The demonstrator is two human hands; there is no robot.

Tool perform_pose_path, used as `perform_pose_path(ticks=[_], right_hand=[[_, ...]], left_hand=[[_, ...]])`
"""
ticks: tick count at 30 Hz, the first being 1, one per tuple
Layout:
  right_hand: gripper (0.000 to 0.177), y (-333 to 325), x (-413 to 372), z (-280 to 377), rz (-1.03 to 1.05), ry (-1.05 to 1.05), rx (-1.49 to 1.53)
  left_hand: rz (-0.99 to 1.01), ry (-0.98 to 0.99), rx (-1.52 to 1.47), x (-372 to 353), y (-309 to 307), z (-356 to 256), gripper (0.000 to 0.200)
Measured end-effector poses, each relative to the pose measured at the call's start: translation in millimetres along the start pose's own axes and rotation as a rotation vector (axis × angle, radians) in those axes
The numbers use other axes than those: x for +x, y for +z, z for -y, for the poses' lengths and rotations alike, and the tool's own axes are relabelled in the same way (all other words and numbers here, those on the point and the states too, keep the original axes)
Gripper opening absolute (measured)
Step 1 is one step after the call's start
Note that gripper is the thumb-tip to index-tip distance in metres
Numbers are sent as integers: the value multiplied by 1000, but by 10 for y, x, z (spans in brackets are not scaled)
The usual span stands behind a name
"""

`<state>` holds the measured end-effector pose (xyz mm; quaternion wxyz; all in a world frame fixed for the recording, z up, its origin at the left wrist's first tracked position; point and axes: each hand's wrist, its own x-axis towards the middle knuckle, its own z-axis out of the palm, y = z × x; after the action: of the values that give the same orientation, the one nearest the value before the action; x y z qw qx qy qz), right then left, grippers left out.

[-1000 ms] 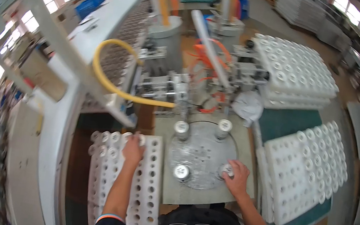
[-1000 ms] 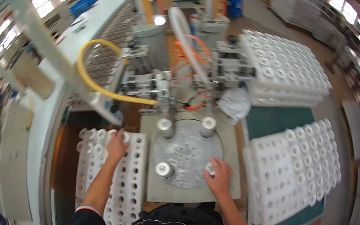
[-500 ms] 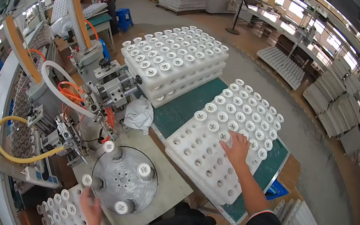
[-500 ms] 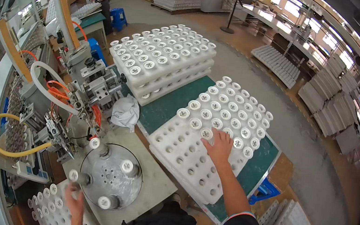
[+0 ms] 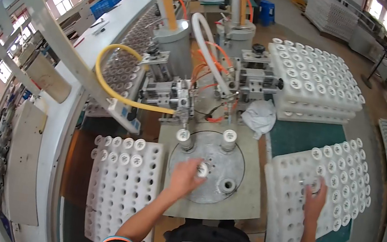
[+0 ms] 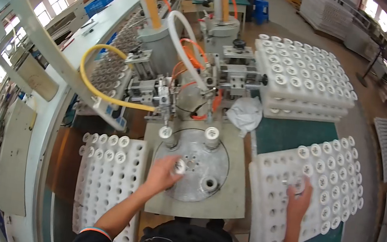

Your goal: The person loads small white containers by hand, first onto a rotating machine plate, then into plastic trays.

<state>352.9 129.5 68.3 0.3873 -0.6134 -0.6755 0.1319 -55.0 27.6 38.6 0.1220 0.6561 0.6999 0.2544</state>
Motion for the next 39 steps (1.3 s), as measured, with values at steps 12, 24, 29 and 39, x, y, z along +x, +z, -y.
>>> perform_pose_path(ticks=[12,24,29,39], right_hand=[[67,1782,-971,739,560,-227,-61],[60,1254,-1266,152,443,233,226],[51,1390,-926,281,368,133,251],[52,2090,-694,968,531,-635,-76]], left_hand=[[-160,-342,350,-72,-332,1787,59],[-87,-3,32,108,-19,737,69],[376,87,-43,179,797,-437,74],[-291,-87,46,-403,-293,242,59]])
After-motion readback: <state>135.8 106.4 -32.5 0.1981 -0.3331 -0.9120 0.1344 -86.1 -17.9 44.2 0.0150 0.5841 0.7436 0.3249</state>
